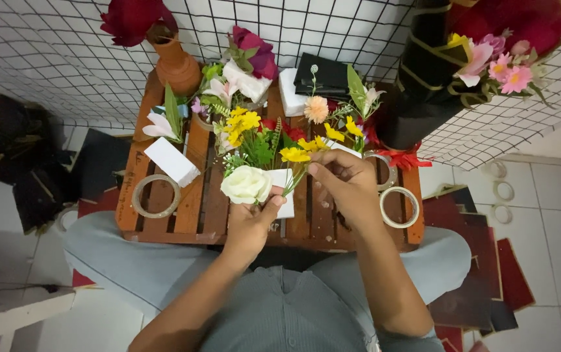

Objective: Creating a floral cluster by selecting, trimming, and grouping various flowers together.

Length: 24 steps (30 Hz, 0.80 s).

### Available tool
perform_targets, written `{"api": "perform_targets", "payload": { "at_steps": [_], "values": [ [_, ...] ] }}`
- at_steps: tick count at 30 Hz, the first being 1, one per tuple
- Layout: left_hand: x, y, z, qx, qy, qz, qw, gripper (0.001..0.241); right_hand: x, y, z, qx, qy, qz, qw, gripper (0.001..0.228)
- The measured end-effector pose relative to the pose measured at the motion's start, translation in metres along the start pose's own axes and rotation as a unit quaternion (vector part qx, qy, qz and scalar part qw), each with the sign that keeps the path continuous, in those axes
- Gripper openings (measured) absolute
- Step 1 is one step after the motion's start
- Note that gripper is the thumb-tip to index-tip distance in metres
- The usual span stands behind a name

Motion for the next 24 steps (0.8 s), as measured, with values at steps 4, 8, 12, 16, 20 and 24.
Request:
{"api": "perform_targets", "payload": {
  "at_steps": [4, 8, 12, 16, 20, 24],
  "values": [
    [0.002, 0.0, 0.001, 0.001, -0.003, 0.004, 1.0, 0.015, 0.007, -0.005, -0.007, -0.02, 0.026, -0.035, 0.999, 0.01],
    [0.01, 0.002, 0.001, -0.003, -0.018, 0.01, 1.0, 0.014, 0.011, -0.005, -0.009, -0.011, -0.003, 0.005, 1.0, 0.015],
    [0.012, 0.002, 0.001, -0.001, -0.017, 0.008, 1.0, 0.014, 0.006, -0.005, -0.007, -0.018, -0.007, -0.002, 1.0, 0.015],
    [0.003, 0.0, 0.001, -0.002, -0.022, 0.01, 1.0, 0.016, 0.006, -0.007, -0.008, -0.031, -0.015, -0.009, 0.999, 0.018],
    [0.013, 0.002, 0.002, 0.003, -0.029, 0.032, 0.999, 0.012, 0.003, -0.007, -0.006, -0.034, 0.017, 0.022, 0.999, 0.012],
    [0.011, 0.004, 0.002, 0.017, -0.039, 0.04, 0.998, 0.012, 0.003, -0.005, -0.006, -0.028, 0.05, 0.025, 0.998, 0.013]
  ]
}}
Point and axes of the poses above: each hand's wrist, its own y-axis away from the middle knuckle, its own z-axis out of the palm, x = y × z, the point moved 6 cm from there along -y, towards the middle knuckle, and after that the axes turned 12 degrees about -y, right-handed, at the moved point
